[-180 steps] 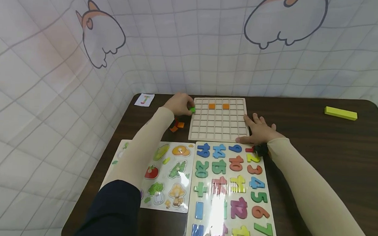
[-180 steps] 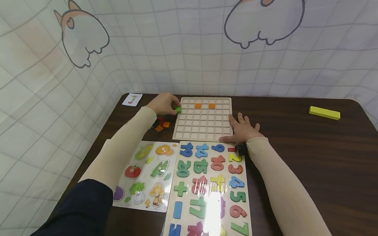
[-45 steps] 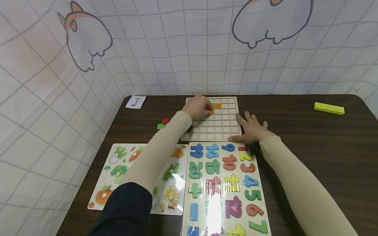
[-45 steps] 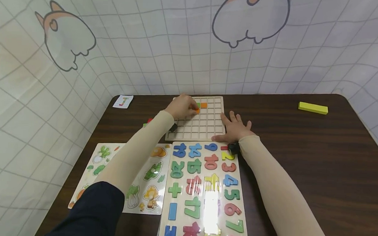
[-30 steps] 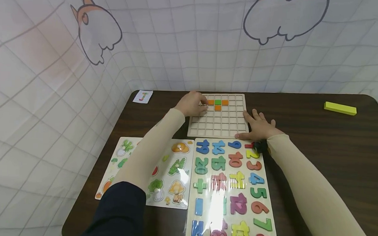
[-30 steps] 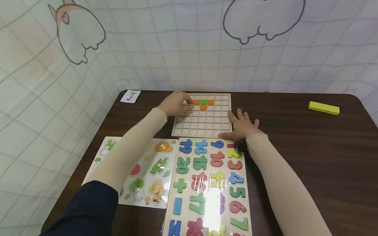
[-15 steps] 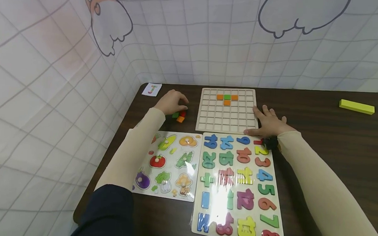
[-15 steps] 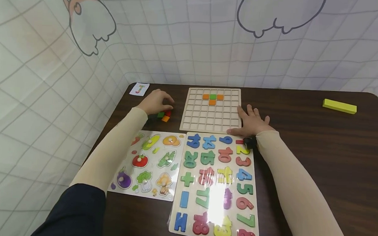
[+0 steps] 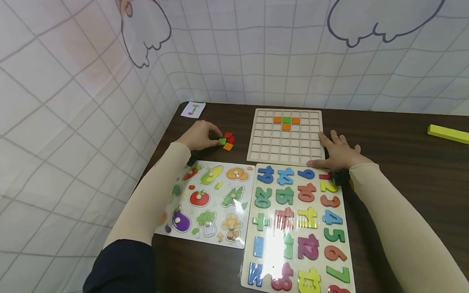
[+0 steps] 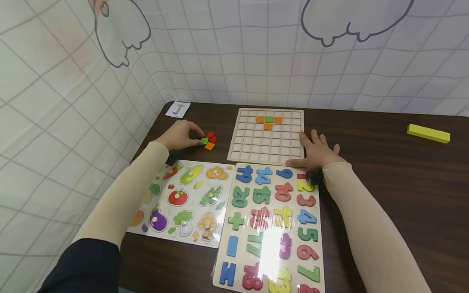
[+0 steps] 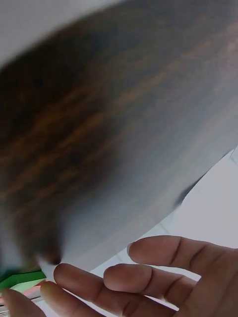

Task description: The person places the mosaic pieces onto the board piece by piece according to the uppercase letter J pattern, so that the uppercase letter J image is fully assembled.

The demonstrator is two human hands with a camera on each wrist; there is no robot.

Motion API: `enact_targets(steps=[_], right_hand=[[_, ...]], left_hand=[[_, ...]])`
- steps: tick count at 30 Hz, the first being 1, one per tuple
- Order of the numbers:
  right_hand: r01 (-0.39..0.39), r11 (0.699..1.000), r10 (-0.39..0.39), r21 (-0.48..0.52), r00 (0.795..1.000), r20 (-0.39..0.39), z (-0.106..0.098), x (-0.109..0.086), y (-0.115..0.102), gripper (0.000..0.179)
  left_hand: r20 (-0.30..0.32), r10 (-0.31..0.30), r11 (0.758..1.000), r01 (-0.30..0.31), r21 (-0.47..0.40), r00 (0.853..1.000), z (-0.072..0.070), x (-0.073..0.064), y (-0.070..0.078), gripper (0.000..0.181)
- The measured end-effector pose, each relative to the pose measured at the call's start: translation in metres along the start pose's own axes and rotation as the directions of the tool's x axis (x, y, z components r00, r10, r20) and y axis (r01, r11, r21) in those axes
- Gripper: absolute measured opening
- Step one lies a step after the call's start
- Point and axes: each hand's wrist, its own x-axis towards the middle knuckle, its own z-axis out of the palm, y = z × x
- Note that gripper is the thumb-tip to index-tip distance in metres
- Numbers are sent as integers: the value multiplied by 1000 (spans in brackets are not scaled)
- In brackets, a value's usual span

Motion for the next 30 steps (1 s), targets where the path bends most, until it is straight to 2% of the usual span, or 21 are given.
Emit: enact_targets(steps=[4,12,16,20,25,30], right_hand=[[-4,1000,4,0,1000,-2,1,0,4,121],[-10,1000,10,7,1000,0,2,0,6,121],[-11,1000,11,15,1000,0,1,-1,4,121],[-10,1000,10,18,1000,-1,1,-2,2,120],[-11,1000,11,18,1000,0,1,-1,2,120],[-8,1000,8,25,1000,-5,2,-2,0,120]], left_hand=[[26,17,1000,-17,2,1000,0,0,6,27],[48,-13,999,11,31,999,0,4,15,28],[37,-27,999,26,34,999,0,5,14,30],[6,-18,1000,18,-4,1000,-3,7,16,27],[-3,21,1000,-21,-20,1000,-2,18,34,24],[-3,103,995,-103,-20,995,5,36,64,22]])
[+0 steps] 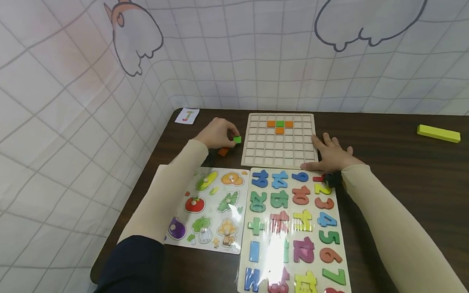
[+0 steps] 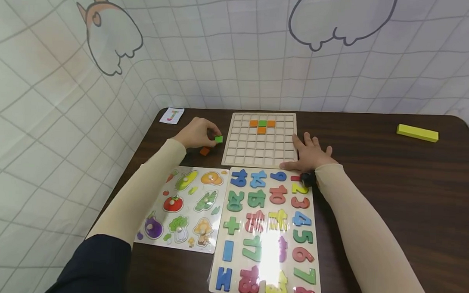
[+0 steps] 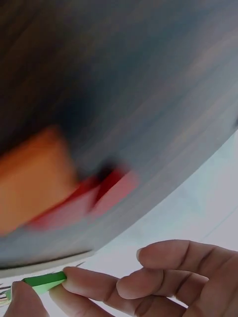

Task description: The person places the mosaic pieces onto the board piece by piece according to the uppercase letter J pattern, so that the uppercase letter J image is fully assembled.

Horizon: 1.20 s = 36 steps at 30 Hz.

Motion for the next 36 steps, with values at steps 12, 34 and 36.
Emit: enact_targets(steps=[12,34,36], right_hand=[[-7,1000,6,16,1000,9,14,2,-5,120],[-31,1000,31,0,999,-21,1,0,-2,118],[-34,999,33,-1,999,-21,0,-1,0,119]], left_hand=[[47,52,999,-52,-3,998,36,40,62,21],[67,112,994,-112,-7,991,45,75,92,22],[74,114,993,-114,-4,991,45,76,93,24]])
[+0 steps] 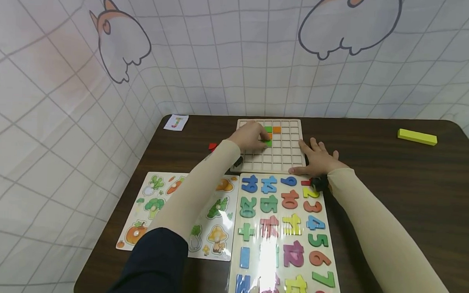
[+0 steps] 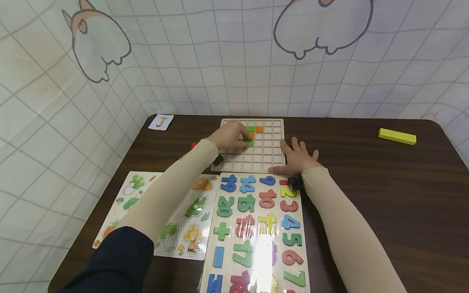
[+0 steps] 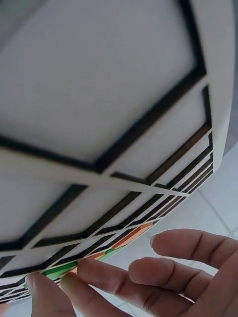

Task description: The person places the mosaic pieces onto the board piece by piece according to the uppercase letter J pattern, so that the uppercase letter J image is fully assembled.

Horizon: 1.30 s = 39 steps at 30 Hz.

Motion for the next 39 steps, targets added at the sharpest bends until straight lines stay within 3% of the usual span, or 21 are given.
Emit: enact_targets(steps=[8,17,22,29,39], right_hand=[[10,1000,-10,11,1000,10,3,-1,-2,120],[14,1000,-14,3,1000,-9,-5,-3,0,119],[21,1000,-21,6,1000,-1,-6,-3,5,119],[23,1000,-23,-2,1000,3,-2,0,4,120],[37,999,-37,-9,999,9,2,1,-3,118]], left_hand=[[-5,-16,1000,16,2,1000,-8,-19,-8,25],[-17,-35,999,35,29,999,-24,-43,-37,24],[-22,-45,998,46,51,999,-33,-66,-53,20],[14,-131,989,129,73,991,-39,-101,-80,17],[45,-155,987,152,54,987,-40,-140,-104,21]])
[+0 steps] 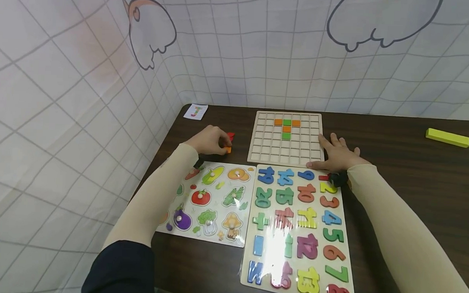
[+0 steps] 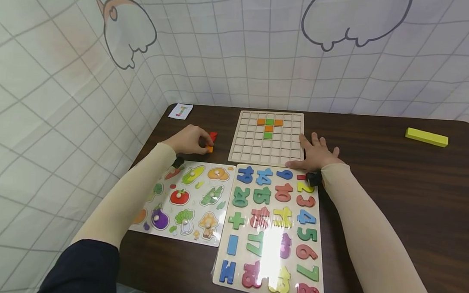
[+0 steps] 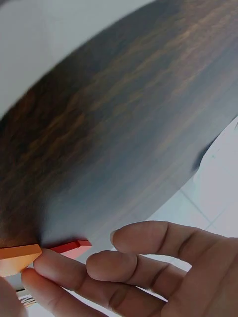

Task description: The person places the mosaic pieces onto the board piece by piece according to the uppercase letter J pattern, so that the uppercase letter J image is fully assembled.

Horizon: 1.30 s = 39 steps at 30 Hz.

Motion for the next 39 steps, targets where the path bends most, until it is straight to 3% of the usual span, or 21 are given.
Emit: enact_targets(steps=[5,11,19,25,33,39], right_hand=[[-5,1000,5,0,1000,-8,-3,-1,0,119],[-13,1000,13,3,1000,0,1,0,-1,121],[-15,1000,15,12,1000,-4,5,-3,-1,120],[-4,1000,4,15,1000,-21,3,-4,-1,119],[-8,1000,9,21,1000,-26,4,-5,0,119],[-8,1000,9,26,1000,-19,3,-4,1,119]], left_hand=[[1,-23,999,23,-28,1000,0,-1,1,29],[-3,-38,999,38,-21,999,2,-1,5,25],[-59,-8,999,6,-34,998,6,14,17,22],[-118,50,998,-53,-24,992,7,37,43,22],[-107,100,994,-103,-30,989,14,62,88,22],[-106,152,988,-153,-8,983,19,78,110,22]])
